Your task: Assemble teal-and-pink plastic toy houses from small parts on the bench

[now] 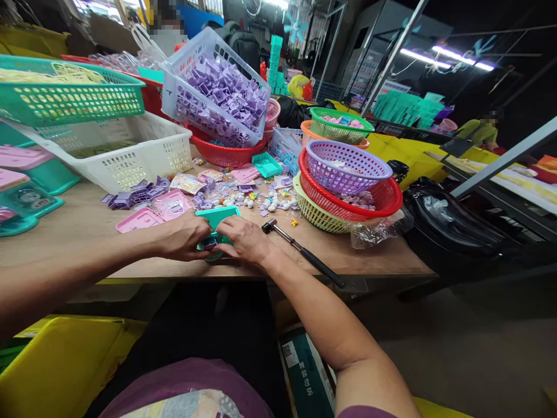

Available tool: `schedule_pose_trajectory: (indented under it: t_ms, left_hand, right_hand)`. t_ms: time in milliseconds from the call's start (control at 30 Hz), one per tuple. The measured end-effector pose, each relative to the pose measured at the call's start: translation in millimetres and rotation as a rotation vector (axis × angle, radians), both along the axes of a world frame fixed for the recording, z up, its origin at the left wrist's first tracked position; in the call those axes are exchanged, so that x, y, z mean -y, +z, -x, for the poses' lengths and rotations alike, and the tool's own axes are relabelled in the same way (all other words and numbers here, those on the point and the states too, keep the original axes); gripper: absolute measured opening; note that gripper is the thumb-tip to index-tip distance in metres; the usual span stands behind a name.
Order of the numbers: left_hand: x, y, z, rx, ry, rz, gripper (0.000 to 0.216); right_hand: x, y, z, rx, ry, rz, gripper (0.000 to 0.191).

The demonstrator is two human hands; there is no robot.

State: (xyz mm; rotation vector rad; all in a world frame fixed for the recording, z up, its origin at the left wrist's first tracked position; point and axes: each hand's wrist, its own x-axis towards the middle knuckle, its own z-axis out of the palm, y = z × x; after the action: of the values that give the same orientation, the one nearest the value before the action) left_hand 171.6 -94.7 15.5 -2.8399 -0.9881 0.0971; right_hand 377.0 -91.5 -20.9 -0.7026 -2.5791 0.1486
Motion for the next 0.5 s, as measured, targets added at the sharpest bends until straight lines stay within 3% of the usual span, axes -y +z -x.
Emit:
schedule_pose_trajectory:
  t_ms: [300,500]
  left_hand:
    - [-8,12.0,0,-0.131,-0.033,0.051,0.042]
    - [-10,7.2,3,-0.072,-0.046,0.088,0.033]
  right_hand:
    - [-9,0.9,-2,0.014,0.047,-0.053,0.044]
    - [-6,-4.8,1,0.057,-0.045,-0.108,0.034]
